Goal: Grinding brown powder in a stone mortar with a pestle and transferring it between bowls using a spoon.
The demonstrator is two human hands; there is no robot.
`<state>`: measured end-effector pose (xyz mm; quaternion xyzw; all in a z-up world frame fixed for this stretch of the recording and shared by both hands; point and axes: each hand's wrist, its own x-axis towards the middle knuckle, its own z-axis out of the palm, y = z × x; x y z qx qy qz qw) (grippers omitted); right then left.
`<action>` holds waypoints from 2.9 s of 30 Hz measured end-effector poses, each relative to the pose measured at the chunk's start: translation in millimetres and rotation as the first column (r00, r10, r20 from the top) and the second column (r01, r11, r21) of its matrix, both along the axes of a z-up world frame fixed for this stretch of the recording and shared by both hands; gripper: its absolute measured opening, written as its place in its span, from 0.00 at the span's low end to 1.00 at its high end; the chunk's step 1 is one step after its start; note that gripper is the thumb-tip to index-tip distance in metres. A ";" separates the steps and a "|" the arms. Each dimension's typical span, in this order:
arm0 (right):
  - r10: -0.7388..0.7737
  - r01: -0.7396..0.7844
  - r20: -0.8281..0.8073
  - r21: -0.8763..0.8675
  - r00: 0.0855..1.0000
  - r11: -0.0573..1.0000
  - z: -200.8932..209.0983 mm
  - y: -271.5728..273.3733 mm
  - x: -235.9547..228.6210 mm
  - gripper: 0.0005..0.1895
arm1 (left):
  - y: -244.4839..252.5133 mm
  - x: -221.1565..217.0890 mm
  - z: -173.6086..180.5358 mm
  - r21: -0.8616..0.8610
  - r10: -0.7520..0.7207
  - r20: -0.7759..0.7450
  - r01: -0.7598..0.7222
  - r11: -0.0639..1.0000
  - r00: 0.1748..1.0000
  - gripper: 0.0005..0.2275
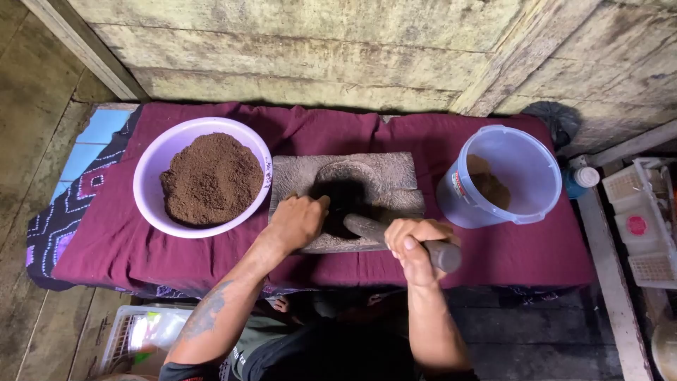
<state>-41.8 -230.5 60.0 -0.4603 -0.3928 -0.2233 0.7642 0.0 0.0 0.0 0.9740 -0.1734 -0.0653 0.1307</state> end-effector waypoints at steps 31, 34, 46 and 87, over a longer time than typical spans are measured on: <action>0.011 0.003 0.110 -0.130 0.994 0.991 24.0 -6.1 -0.6 0.17 | 21.1 27.6 -40.9 0.163 -0.130 0.260 0.089 0.983 0.957 0.15; -0.004 0.015 0.073 -0.153 0.997 0.988 37.5 -6.9 -2.3 0.17 | 29.2 13.4 -14.2 0.175 -0.133 0.202 0.098 0.980 0.970 0.16; 0.011 -0.001 0.078 -0.127 0.997 0.992 -71.3 26.1 36.6 0.20 | 28.1 18.3 -12.0 0.172 -0.103 0.546 0.009 0.985 0.831 0.15; 0.023 -0.006 0.093 -0.179 0.995 0.984 -3.6 1.7 17.6 0.18 | 13.3 40.4 -23.6 0.179 -0.251 0.300 0.204 0.962 0.920 0.16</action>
